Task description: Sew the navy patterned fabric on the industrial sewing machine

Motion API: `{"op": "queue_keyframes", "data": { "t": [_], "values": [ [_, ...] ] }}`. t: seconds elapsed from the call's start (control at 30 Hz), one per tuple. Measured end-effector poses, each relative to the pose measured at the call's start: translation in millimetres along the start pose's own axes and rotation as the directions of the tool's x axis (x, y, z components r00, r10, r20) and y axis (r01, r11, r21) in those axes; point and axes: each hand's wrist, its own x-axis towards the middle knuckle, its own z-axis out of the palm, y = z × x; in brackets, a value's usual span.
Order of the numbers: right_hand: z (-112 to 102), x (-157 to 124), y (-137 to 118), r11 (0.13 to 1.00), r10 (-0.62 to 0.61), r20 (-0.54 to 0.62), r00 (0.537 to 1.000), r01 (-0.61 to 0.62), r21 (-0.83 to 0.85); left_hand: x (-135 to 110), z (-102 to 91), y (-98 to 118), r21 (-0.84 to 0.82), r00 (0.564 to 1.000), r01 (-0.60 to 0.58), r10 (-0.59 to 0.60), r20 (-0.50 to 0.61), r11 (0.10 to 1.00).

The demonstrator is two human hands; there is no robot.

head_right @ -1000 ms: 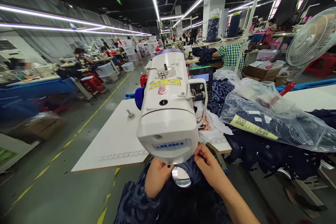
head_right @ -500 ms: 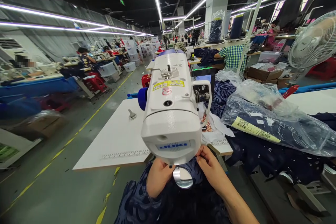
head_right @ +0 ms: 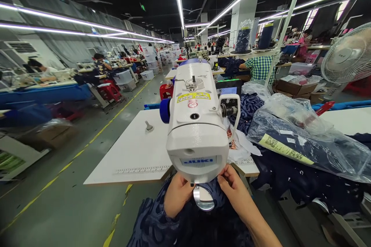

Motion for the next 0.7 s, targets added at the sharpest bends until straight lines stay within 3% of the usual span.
{"op": "queue_keyframes", "data": {
  "t": [0.2, 0.43, 0.7],
  "values": [
    [2.7, -1.0, 3.7, 0.999, -0.035, 0.003, 0.999, 0.035, -0.029, -1.3, -0.9, -0.9, -0.051, 0.996, 0.064, -0.061, 0.059, 0.997],
    [7.5, 0.3, 6.0, 0.997, -0.055, 0.026, 0.998, 0.057, -0.043, -3.7, -14.9, -5.6, -0.104, 0.974, 0.168, -0.149, 0.168, 0.980],
    [6.8, -4.1, 3.6, 0.999, -0.011, 0.040, 0.999, 0.013, -0.033, -5.9, -17.5, -5.7, -0.103, 0.971, 0.208, -0.193, 0.141, 0.973]
  ]
}}
